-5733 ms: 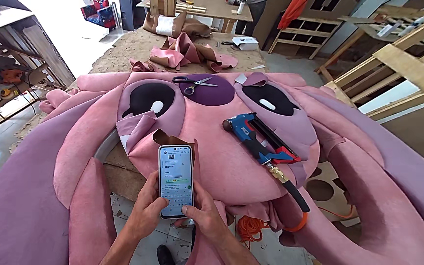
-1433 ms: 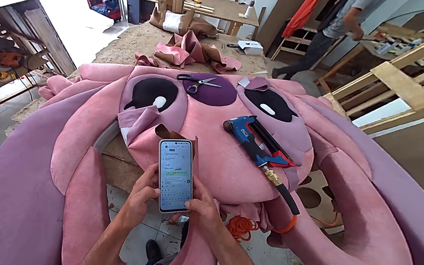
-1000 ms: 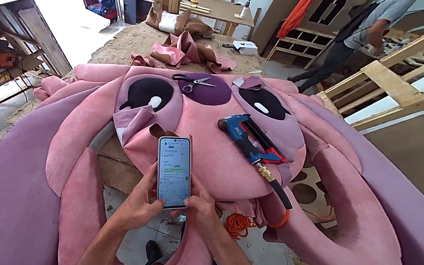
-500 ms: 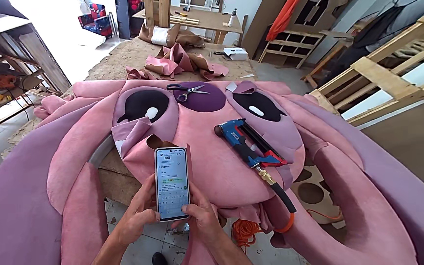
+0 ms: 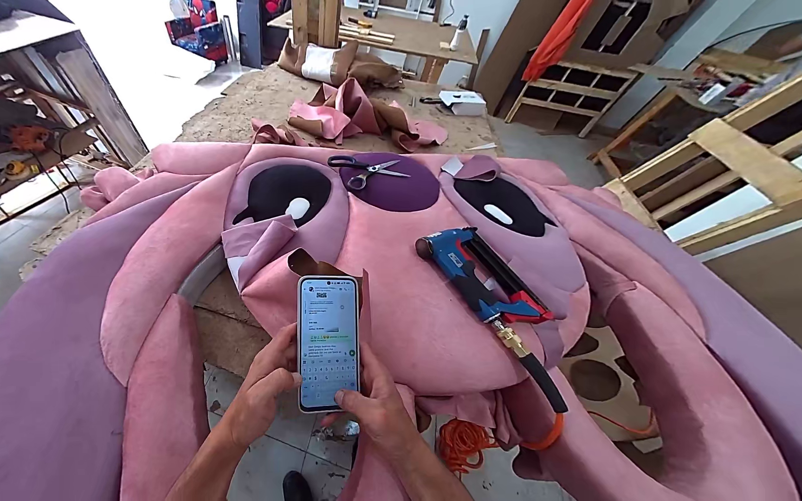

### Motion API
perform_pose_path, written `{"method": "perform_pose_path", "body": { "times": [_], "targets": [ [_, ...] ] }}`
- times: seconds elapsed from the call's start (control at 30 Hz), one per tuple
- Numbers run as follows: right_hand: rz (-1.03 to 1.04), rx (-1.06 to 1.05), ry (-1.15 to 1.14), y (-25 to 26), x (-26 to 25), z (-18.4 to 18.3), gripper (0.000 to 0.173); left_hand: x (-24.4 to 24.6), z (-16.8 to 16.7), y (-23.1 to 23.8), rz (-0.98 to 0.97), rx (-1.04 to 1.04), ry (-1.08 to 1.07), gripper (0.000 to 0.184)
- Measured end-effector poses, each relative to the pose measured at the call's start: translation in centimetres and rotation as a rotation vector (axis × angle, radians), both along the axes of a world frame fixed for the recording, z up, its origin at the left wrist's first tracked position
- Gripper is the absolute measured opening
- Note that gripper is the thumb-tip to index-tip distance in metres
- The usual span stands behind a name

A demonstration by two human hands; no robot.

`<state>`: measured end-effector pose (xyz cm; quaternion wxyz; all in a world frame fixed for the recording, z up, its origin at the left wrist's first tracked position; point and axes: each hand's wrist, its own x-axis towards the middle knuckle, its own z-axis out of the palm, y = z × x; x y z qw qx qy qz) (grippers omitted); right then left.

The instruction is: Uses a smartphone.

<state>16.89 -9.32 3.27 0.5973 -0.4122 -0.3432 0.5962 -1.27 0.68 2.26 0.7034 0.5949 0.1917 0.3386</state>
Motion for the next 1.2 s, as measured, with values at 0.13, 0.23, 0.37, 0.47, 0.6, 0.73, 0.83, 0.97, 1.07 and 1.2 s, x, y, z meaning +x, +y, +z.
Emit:
{"method": "perform_pose_path", "body": {
  "times": [0.13,0.23,0.37,0.47,0.6,0.73,0.83,0.97,1.07,1.2],
  "targets": [
    [0.015,0.021,0.014,0.0,0.1,-0.3,0.066,0.3,0.2,-0.3,0.091,0.022,0.032,0.055],
    [0.028,0.017,0.01,0.0,0.0,-0.3,0.066,0.3,0.3,-0.3,0.124,0.031,0.035,0.05],
    [0.04,0.016,0.003,-0.1,0.1,-0.3,0.065,0.6,0.8,-0.7,0.176,0.013,0.059,0.039],
    [0.046,0.022,0.011,-0.1,0.1,-0.3,0.067,0.8,0.9,-0.8,0.203,-0.005,0.063,0.036],
    [0.056,0.04,0.032,-0.1,0.2,-0.4,0.065,0.5,0.0,-0.5,0.186,-0.065,-0.002,0.042],
    [0.063,0.043,0.046,0.0,0.4,-0.5,0.066,0.6,0.0,-0.5,0.189,-0.073,0.011,0.045],
    [0.055,0.039,0.051,0.0,0.4,-0.5,0.067,0.5,0.1,-0.5,0.184,-0.078,0.01,0.046],
    [0.067,0.054,0.075,-0.1,0.6,-0.7,0.067,0.5,0.0,-0.5,0.182,-0.066,0.0,0.047],
    [0.089,0.096,0.147,-0.1,0.8,-1.4,0.064,0.4,0.1,-0.5,0.158,-0.044,-0.01,0.046],
    [0.115,0.125,0.247,-0.1,0.9,-1.7,0.055,0.3,0.0,-0.4,0.13,-0.03,-0.029,0.047]
  ]
}}
